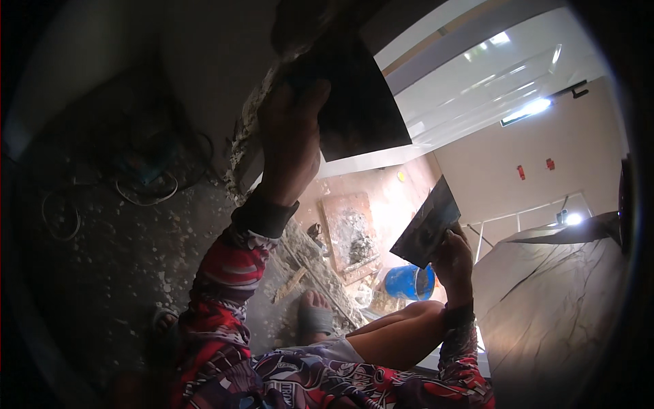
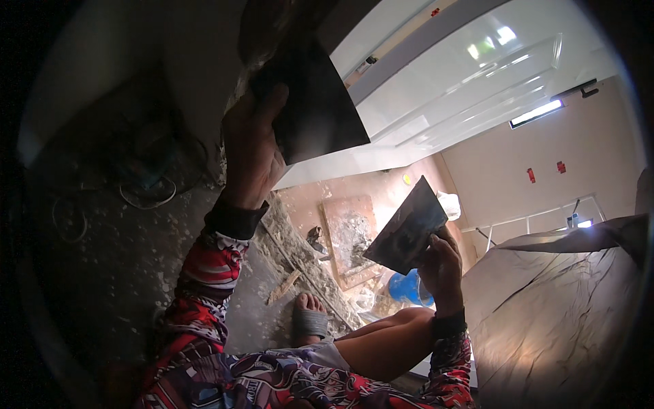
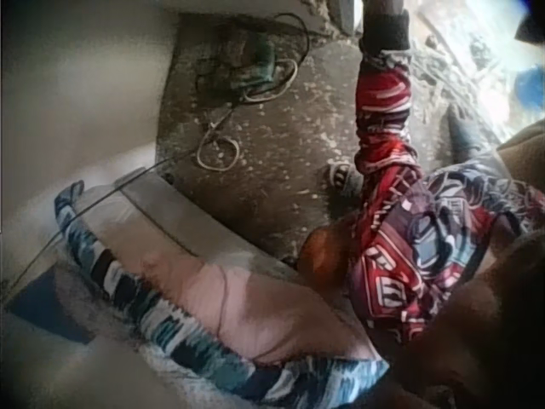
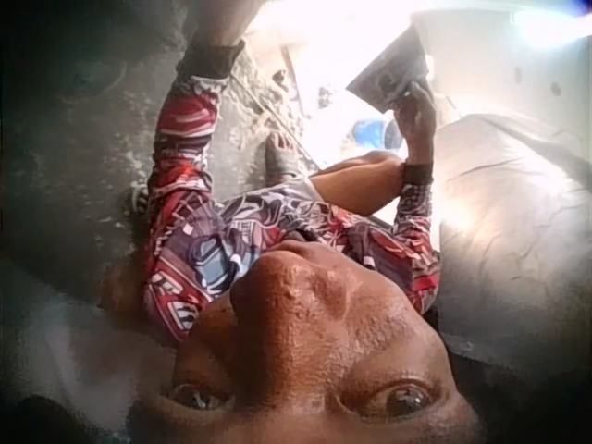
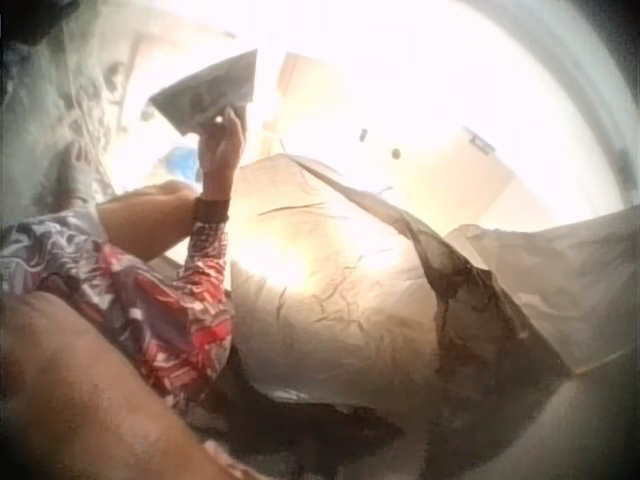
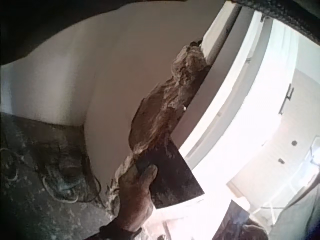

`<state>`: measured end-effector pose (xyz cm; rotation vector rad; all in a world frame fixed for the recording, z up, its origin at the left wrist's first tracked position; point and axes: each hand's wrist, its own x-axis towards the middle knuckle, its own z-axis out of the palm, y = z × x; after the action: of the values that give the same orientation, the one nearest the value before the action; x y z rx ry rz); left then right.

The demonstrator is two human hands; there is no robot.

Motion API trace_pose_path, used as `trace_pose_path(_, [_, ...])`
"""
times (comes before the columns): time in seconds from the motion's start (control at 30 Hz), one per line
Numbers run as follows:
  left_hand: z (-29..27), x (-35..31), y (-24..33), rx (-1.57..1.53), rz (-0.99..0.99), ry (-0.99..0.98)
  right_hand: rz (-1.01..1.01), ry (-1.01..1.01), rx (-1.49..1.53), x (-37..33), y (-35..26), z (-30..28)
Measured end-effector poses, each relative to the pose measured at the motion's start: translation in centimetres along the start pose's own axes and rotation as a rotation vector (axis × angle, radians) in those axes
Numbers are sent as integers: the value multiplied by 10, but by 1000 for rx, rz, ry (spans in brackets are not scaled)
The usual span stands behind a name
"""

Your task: The person works mortar between two putty knives and applies it onto the wall around a door frame.

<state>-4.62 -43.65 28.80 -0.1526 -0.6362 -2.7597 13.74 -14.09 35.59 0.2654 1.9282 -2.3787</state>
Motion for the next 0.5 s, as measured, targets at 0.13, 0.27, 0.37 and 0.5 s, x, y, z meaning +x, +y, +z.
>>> trace_pose_path(0.13, [11,9,9,47,35,-18,-25,19,11,1,1,9])
trace_pose_path(0.27, [39,10,17,33,35,2,-26,85,-13,-3,-3,8])
trace_pose_path(0.37, [53,11,28,186,73,0,-5,-36,2,-5,-8,3])
trace_pose_path(0.5, [66,22,33,212,156,-130,-38,0,-14,-4,-9,14])
